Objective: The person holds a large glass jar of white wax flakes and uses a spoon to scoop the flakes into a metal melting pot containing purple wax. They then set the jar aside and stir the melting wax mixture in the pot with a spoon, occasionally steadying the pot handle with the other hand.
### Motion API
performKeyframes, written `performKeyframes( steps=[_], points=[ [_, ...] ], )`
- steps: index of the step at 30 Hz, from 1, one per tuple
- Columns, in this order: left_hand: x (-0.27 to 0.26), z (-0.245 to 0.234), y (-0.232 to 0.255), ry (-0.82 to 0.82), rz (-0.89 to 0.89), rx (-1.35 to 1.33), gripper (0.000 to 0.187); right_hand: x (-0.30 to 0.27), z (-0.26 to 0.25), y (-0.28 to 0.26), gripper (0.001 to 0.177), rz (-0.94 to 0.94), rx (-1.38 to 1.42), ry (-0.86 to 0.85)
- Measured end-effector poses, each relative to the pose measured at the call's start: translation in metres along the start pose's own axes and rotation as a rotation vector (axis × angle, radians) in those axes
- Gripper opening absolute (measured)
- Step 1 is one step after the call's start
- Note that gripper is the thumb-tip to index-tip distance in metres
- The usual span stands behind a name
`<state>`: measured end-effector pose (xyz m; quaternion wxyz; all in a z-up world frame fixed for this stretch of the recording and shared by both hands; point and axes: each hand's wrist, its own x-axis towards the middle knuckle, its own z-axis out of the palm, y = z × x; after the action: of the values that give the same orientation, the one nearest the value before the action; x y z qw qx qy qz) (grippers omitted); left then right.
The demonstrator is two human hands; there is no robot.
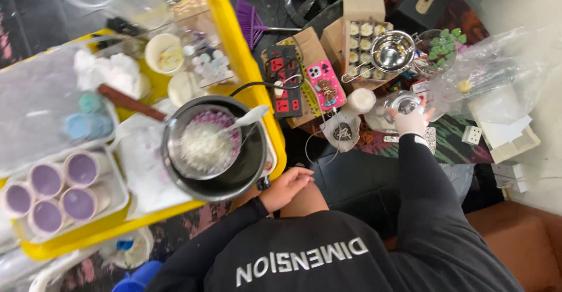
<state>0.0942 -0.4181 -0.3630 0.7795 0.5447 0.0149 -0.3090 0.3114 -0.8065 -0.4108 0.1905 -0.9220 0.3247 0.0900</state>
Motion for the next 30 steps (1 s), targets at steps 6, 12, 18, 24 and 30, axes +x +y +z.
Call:
performKeyframes(
  steps=[6, 12, 18, 24, 30],
  points=[
    [-0.028, 0.039, 0.08, 0.038, 0.087, 0.159, 0.03, -0.058, -0.019, -0.001, 0.078, -0.488, 0.06, -0.053],
    [-0.089, 0.047, 0.18, -0.087, 0.134, 0.214, 0.024, -0.195, -0.133, -0.124, 0.036, -0.641, 0.382, -0.401],
    [-0.18, 0.028, 0.293, 0.138, 0.277, 0.25, 0.022, -0.283, -0.227, -0.24, 0.034, -0.805, 0.69, -0.566],
    [-0.209, -0.026, 0.372, 0.784, 0.552, 0.848, 0.012, -0.318, -0.234, -0.295, 0.04, -0.868, 0.463, -0.546],
    [-0.171, -0.092, 0.402, 0.74, 0.783, 1.337, 0.019, -0.335, -0.215, -0.303, 0.033, -0.765, 0.536, -0.519]
  ],
)
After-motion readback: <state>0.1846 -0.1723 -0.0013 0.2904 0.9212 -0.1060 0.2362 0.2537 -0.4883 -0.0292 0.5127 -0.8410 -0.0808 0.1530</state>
